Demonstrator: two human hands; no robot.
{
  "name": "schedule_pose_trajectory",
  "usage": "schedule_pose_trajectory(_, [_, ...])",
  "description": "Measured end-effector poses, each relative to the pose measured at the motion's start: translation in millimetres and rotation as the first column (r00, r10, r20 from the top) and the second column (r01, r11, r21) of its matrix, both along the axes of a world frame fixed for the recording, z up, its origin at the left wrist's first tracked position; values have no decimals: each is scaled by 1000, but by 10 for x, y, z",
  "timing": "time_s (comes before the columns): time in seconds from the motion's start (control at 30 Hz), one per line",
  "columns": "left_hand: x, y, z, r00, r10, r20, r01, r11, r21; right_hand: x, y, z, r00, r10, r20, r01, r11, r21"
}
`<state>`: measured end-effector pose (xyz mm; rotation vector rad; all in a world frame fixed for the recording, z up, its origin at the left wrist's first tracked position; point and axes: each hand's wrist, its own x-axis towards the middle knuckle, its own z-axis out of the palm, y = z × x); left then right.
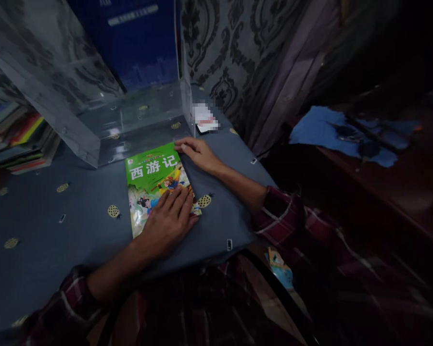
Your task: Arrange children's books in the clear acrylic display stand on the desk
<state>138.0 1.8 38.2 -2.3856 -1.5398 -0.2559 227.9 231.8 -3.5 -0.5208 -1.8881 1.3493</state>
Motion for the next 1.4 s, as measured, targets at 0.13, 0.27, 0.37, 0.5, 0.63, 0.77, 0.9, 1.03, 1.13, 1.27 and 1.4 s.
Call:
schedule_pose_trajectory(0.13, [-16,2,9,997,-22,73,22,1000,-9,40,-111,71,997,-41,59,39,999,32])
schedule_pose_trajectory(0.27, [-5,9,5,995,-12,102,11,1000,6,187,-357,163,997,-8,77,4,999,46])
schedule_pose_trajectory(0.37, [9,9,18,993,-10,120,9,1000,7,391,-583,219,996,18,84,-23,998,58])
schedule_pose_trajectory(0.5, [-17,11,53,983,-7,183,16,999,-49,723,-913,266,990,62,128,-72,995,75])
schedule_pose_trajectory(0.63, [-111,21,114,965,-40,258,73,990,-119,1006,-1215,297,988,25,155,-49,987,152])
schedule_pose_trajectory(0.77, [-225,30,212,946,-82,314,144,973,-180,1162,-1376,304,978,27,205,-81,962,261])
schedule_pose_trajectory(0.9, [-351,71,307,913,-94,397,205,947,-247,1222,-1404,293,972,20,235,-114,912,395])
schedule_pose_trajectory(1.03, [-568,178,304,843,-27,538,208,937,-279,1146,-1463,356,958,-16,286,-133,859,495])
schedule_pose_trajectory(1.13, [-755,252,226,771,82,632,106,962,-253,907,-1626,437,941,93,325,-265,801,537])
schedule_pose_trajectory(1.27, [-865,291,128,695,145,705,47,968,-245,463,-1918,469,872,271,408,-477,656,584])
schedule_pose_trajectory(1.4, [-835,298,80,730,69,680,71,982,-176,288,-2011,401,812,250,527,-566,560,605])
